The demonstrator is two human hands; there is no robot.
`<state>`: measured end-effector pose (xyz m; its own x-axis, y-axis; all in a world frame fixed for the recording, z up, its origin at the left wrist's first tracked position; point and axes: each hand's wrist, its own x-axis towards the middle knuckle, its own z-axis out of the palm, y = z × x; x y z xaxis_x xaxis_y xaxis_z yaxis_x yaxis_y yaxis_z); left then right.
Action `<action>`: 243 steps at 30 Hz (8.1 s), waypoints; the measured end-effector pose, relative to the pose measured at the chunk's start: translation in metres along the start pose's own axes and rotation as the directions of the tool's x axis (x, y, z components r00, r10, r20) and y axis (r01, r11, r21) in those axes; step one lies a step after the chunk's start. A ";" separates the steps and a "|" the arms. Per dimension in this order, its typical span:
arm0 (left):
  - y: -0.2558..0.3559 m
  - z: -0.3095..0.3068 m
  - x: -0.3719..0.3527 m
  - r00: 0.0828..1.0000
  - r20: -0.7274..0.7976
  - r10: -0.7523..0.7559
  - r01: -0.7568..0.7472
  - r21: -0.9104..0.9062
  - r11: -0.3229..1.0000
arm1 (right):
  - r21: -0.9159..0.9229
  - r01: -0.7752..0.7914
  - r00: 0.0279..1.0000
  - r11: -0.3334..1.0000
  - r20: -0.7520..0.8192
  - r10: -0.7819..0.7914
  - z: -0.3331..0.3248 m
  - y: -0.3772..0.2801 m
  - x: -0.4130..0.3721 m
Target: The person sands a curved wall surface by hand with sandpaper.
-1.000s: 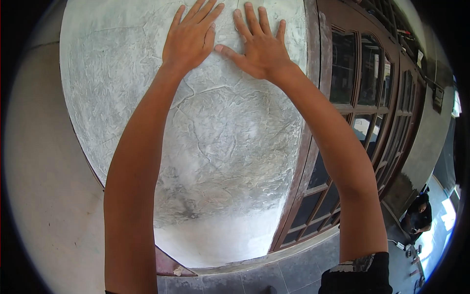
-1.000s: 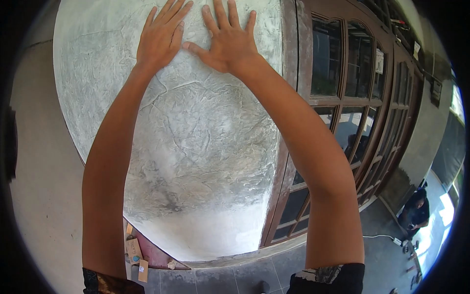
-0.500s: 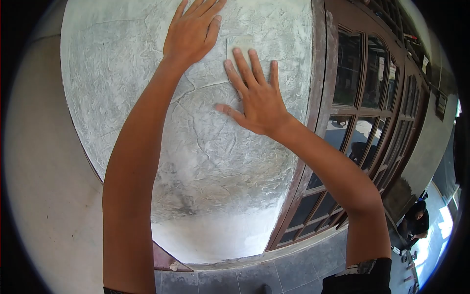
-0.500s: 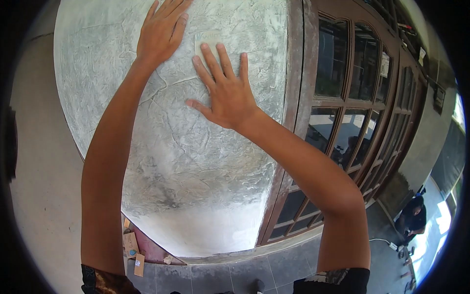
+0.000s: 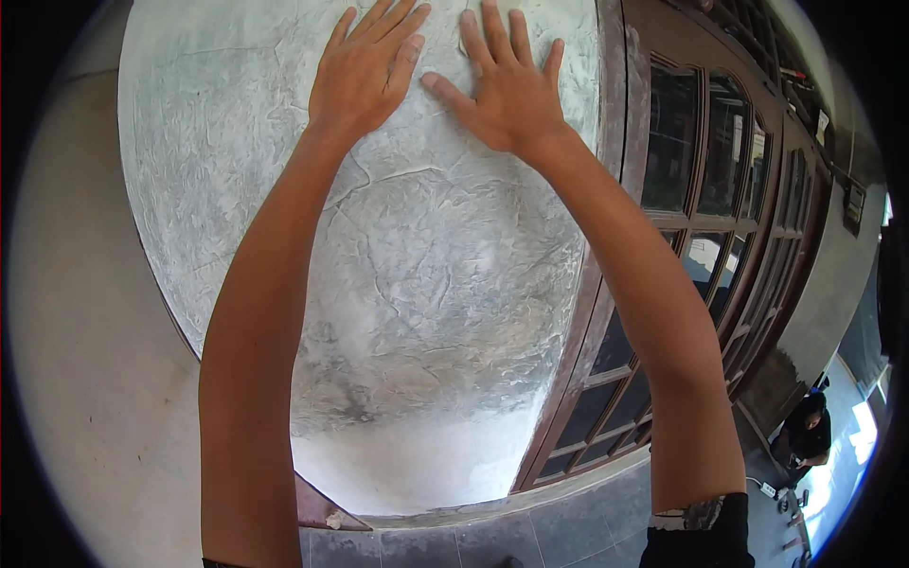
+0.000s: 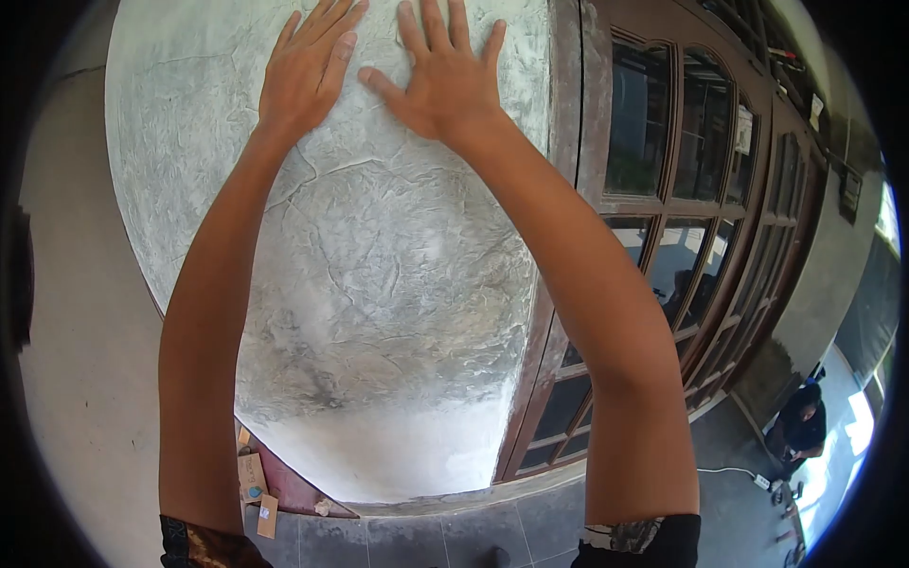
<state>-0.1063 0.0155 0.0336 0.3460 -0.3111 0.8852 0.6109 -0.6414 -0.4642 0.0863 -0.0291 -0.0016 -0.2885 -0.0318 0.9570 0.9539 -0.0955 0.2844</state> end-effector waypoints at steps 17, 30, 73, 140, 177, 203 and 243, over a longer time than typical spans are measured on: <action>0.019 0.006 0.031 0.973 0.131 0.190 -0.193 0.006 0.981 | 0.064 0.062 0.952 0.996 0.294 -0.078 -0.017 0.012 0.019; 0.103 0.078 0.014 0.980 -0.174 -0.093 0.139 0.277 0.951 | 0.105 0.315 0.942 0.943 0.088 -0.325 -0.019 0.129 -0.010; 0.104 0.078 0.040 0.987 0.022 -0.159 0.146 0.296 0.944 | 0.354 0.329 0.942 0.875 -0.192 -0.276 -0.008 0.128 -0.020; 0.098 0.072 -0.001 0.992 -0.037 0.118 -0.102 0.301 0.948 | 0.248 0.110 0.980 0.963 -0.192 -0.062 -0.017 0.095 -0.038; 0.107 0.074 0.020 0.999 -0.042 -0.018 0.030 0.298 0.954 | 0.309 0.118 0.964 0.944 -0.264 -0.034 -0.006 0.100 -0.041; 0.074 0.067 0.081 0.977 0.110 -0.182 0.126 0.392 0.911 | 0.294 0.119 0.963 0.948 -0.266 -0.038 -0.006 0.100 -0.042; 0.129 0.066 -0.024 0.996 0.084 -0.032 0.011 0.237 0.971 | 0.324 0.152 0.964 0.934 -0.256 -0.068 -0.007 0.101 -0.046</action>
<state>0.0111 -0.0139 -0.0501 0.3854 -0.2304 0.8935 0.7661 -0.4599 -0.4490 0.1953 -0.0438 -0.0168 -0.3642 -0.2785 0.8887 0.8736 0.2286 0.4296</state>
